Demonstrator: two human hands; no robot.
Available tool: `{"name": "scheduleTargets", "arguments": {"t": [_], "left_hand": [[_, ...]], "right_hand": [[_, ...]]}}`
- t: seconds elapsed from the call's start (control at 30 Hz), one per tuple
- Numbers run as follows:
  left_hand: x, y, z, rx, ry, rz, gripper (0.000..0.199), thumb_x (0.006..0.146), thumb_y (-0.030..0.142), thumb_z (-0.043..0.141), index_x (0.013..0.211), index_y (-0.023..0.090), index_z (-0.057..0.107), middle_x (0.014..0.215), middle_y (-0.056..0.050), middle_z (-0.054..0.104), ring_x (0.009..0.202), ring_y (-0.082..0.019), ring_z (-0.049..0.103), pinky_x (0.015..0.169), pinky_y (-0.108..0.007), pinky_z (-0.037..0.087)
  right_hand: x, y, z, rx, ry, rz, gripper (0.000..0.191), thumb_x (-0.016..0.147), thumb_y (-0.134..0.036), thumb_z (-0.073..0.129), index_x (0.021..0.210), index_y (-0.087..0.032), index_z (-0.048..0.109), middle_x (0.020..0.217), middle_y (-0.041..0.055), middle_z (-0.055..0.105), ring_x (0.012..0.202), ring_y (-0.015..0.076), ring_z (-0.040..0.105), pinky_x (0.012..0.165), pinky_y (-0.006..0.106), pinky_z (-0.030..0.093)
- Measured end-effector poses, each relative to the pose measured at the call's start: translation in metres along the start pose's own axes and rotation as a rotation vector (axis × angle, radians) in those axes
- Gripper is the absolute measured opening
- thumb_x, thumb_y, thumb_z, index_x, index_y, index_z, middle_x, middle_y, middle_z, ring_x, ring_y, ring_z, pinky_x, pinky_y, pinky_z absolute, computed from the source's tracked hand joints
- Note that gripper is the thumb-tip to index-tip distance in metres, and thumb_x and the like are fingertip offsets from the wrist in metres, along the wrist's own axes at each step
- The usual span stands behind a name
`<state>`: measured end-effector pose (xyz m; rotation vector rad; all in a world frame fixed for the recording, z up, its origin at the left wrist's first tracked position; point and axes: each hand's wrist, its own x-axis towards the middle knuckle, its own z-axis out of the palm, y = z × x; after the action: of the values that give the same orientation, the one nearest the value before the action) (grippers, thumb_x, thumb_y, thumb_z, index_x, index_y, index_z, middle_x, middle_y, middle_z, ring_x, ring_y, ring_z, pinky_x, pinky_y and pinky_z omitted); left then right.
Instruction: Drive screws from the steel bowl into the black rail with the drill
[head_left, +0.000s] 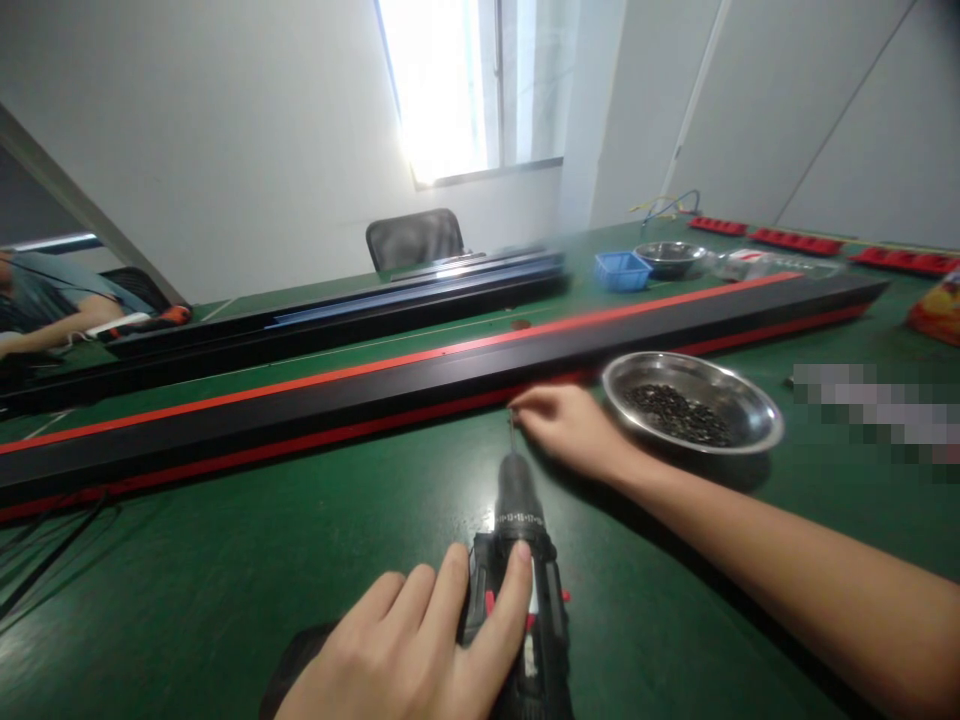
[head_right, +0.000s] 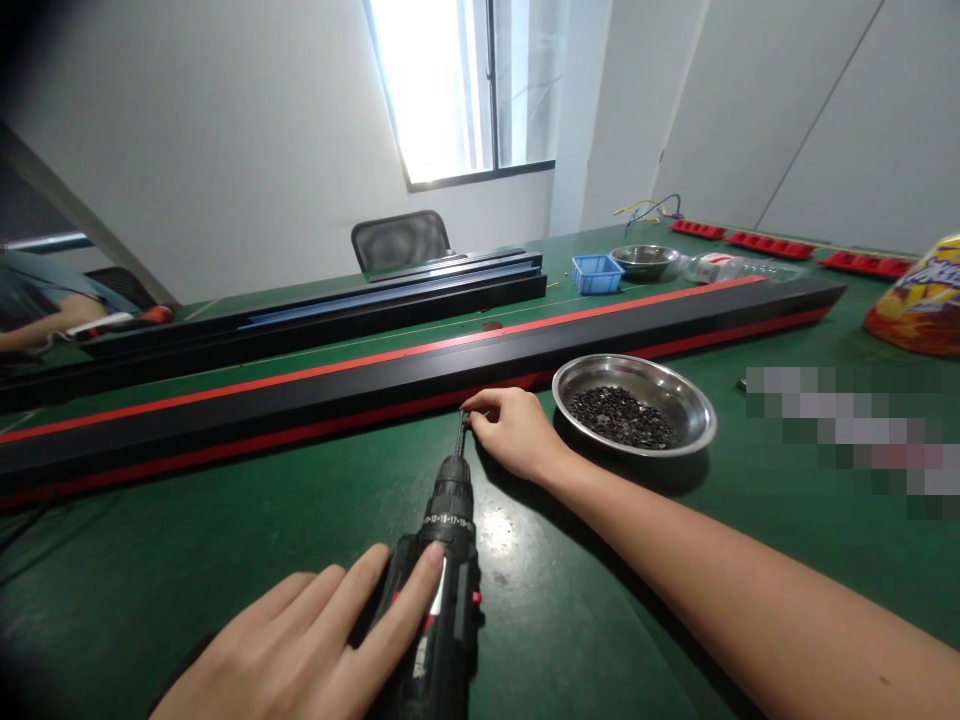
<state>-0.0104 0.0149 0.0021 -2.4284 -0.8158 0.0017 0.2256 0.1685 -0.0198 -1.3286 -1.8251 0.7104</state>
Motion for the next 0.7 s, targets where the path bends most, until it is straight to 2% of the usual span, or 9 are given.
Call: {"name": "scheduleTargets", "arguments": {"t": [0.17,0.33,0.53,0.7], "left_hand": [[0.0018,0.0001,0.0005,-0.009,0.021,-0.005,0.058,0.095,0.019,0.047,0.152,0.019,0.043,0.106,-0.011,0.076,0.072,-0.022,0.072,0.054,-0.030,0.054],[-0.0002,-0.0004,0.0005,-0.008,0.032,-0.008,0.058,0.095,0.020,0.048,0.152,0.018,0.043,0.105,-0.011,0.076,0.071,-0.022,0.071,0.053,-0.030,0.053],[-0.0007,-0.0008,-0.0006,-0.009,0.006,-0.013,0.059,0.095,0.021,0.050,0.153,0.019,0.041,0.107,-0.011,0.076,0.073,-0.021,0.071,0.056,-0.030,0.053],[0.0015,-0.0006,-0.0012,-0.011,0.014,-0.021,0.059,0.095,0.021,0.051,0.153,0.019,0.041,0.106,-0.011,0.076,0.072,-0.022,0.071,0.054,-0.030,0.052]], "right_hand": [[0.0001,-0.0008,-0.0005,0.062,-0.014,0.022,0.025,0.087,-0.009,0.063,0.102,-0.018,0.081,0.104,0.0076,0.080,0.096,0.0209,0.074,0.093,0.035,0.056],[0.0012,-0.0021,-0.0009,0.198,-0.056,0.122,0.025,0.088,-0.007,0.062,0.105,-0.015,0.078,0.099,0.0085,0.080,0.076,0.0160,0.074,0.076,0.029,0.059],[0.0014,0.0002,-0.0014,0.254,-0.065,0.141,0.024,0.088,-0.010,0.062,0.107,-0.014,0.077,0.098,0.0093,0.079,0.076,0.0161,0.073,0.065,0.025,0.057],[0.0001,-0.0007,-0.0007,0.221,-0.059,0.097,0.025,0.089,-0.008,0.059,0.105,-0.015,0.077,0.101,0.0084,0.079,0.078,0.0154,0.074,0.074,0.028,0.059]]}}
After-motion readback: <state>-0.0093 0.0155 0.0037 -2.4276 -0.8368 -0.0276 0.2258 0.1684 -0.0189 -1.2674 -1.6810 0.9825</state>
